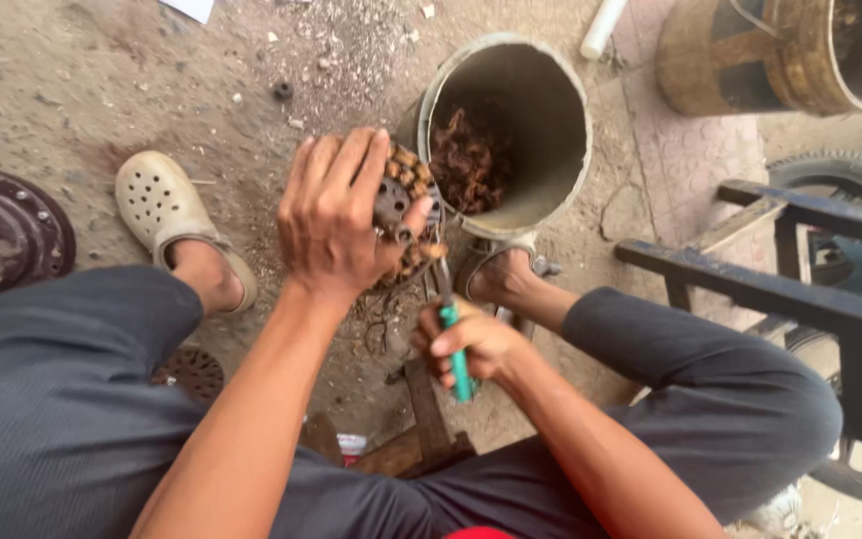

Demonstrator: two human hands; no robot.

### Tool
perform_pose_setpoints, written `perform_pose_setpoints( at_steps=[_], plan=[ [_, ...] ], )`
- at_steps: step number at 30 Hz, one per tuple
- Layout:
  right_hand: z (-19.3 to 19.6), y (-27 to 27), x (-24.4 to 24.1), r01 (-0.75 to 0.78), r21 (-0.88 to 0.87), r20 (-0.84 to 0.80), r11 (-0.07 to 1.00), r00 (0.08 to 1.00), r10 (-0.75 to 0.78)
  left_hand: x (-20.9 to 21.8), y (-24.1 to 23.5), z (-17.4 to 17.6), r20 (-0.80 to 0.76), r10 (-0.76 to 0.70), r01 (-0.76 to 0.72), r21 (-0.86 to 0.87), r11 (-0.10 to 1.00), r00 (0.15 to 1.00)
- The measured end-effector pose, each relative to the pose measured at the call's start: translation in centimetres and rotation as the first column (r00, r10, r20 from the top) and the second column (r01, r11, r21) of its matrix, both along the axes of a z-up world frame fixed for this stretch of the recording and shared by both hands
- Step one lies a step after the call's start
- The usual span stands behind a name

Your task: The person uses pliers to pull and remove copper wire from a circular metal component, dropping the removed wire into a nearby bucket. The person rotates the component to access different sections while seated on the ground.

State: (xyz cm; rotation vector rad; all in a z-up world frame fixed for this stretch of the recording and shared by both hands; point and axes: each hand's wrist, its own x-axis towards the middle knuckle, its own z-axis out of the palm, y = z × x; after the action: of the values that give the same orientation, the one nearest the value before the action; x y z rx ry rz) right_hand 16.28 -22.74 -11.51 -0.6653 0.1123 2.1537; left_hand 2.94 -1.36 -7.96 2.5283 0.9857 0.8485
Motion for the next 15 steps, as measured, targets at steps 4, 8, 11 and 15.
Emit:
perform_pose_setpoints(
  at_steps=[4, 8, 11, 15],
  plan=[
    [4.0, -2.1, 2.1, 0.072, -0.043, 0.256, 0.996, 0.965, -0.059, -0.6, -0.4, -0.4, 0.003, -0.031, 0.031, -0.012, 0.999, 1.0],
    [8.3, -1.4, 2.4, -0.024, -0.236, 0.689, 0.971, 0.7, 0.185, -0.2, -0.1, -0.4, -0.022, -0.007, 0.008, 0.039, 0.999, 1.0],
    [9.4, -0.6, 3.0, -0.11, -0.162, 0.946, 0.981, 0.265, 0.186, -0.2, 0.0, -0.6, -0.005, -0.013, 0.013, 0.025, 1.0, 1.0],
    [5.9, 0.7, 5.0, 0.088, -0.094, 0.995, 0.992, 0.025, 0.093, -0.3, 0.0, -0.8, -0.004, -0.01, 0.01, 0.047, 0.999, 1.0]
  ],
)
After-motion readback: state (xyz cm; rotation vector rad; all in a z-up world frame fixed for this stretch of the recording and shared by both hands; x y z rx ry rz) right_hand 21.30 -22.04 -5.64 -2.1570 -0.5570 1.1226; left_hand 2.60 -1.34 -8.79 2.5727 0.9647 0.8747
